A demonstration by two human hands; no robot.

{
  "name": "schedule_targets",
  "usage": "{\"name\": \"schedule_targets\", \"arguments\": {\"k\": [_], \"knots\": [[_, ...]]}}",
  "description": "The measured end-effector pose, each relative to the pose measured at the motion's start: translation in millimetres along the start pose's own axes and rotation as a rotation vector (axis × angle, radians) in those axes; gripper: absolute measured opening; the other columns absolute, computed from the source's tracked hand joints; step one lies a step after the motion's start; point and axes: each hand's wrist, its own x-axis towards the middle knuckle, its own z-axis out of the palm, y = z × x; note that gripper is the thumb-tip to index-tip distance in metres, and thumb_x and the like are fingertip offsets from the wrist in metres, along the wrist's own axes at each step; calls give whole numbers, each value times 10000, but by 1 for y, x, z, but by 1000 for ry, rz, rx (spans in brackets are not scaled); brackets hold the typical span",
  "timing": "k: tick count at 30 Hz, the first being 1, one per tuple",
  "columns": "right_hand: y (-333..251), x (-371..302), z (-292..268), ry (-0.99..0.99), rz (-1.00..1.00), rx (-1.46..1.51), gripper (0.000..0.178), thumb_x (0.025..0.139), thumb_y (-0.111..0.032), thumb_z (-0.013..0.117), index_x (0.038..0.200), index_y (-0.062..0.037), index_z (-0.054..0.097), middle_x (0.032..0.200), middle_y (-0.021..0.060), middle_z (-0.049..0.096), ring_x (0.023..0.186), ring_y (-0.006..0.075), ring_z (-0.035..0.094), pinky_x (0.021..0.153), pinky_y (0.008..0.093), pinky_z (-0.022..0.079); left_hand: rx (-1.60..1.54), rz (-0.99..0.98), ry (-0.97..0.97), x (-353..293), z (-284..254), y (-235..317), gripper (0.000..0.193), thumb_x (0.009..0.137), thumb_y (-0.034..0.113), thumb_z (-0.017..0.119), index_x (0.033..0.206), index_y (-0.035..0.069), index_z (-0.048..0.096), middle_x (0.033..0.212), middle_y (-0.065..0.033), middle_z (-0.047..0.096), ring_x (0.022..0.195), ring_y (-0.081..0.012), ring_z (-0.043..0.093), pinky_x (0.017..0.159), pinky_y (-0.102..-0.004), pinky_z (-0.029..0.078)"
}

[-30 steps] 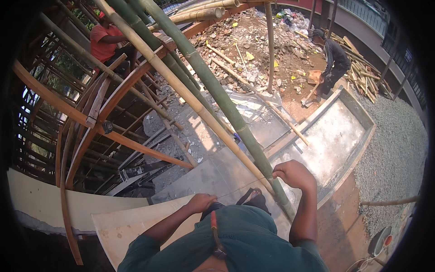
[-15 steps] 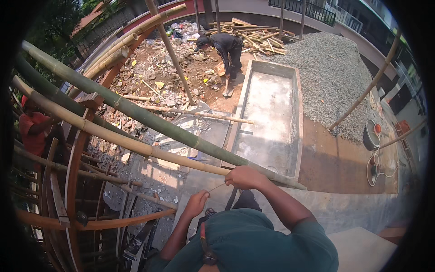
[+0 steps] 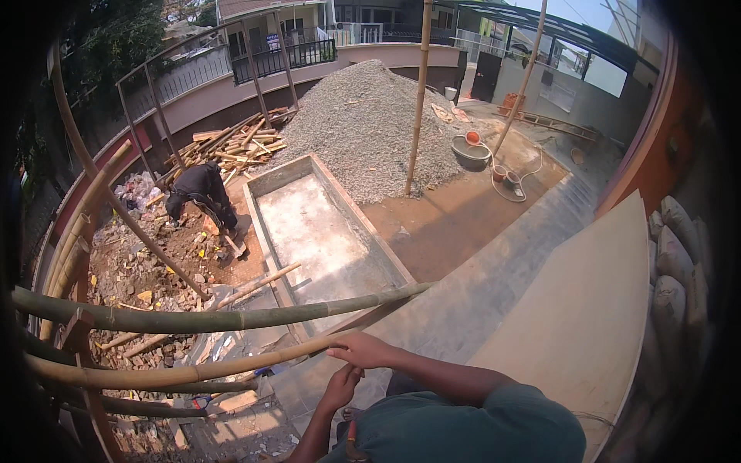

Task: The person ties bamboo poles together using wire to assemble a scaffolding structure. They repeatedly wrap and twist wire around bamboo joints to secure the framework.

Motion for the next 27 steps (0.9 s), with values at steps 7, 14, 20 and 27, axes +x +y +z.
{"name": "schedule_targets", "arguments": {"k": [7, 14, 20, 27], "knots": [[21, -31, -8, 134, -101, -170, 349, 960, -381, 551, 1070, -80, 688, 903, 155, 692, 831, 317, 681, 745, 425, 525, 125, -23, -20, 15, 25, 4, 278, 1032, 220, 464, 982, -7, 617, 827, -113, 626, 765, -224, 587, 731, -356, 470], [65, -71, -80, -55, -184, -510, 205, 899, -203, 557, 984, -98, 712, 860, 102, 702, 856, 318, 673, 759, 452, 501, 33, -152, -61, 50, 44, 10, 258, 1030, 236, 484, 980, 31, 632, 754, -102, 618, 678, -234, 573, 691, -337, 466], [123, -91, -134, -87, -44, -466, 294, 917, -314, 594, 1123, -131, 697, 1001, 78, 707, 983, 276, 667, 848, 417, 503, 438, -65, 56, 50, 77, 30, 234, 1022, 218, 488, 1001, 59, 658, 782, -168, 621, 696, -272, 601, 699, -357, 476], [154, -82, -84, -139, -159, -507, 261, 890, -220, 580, 1086, -81, 684, 930, 149, 693, 919, 331, 671, 799, 466, 508, 395, -104, 53, 70, 104, 22, 242, 1018, 207, 491, 981, 46, 668, 811, -183, 641, 755, -295, 644, 752, -361, 492]]}}
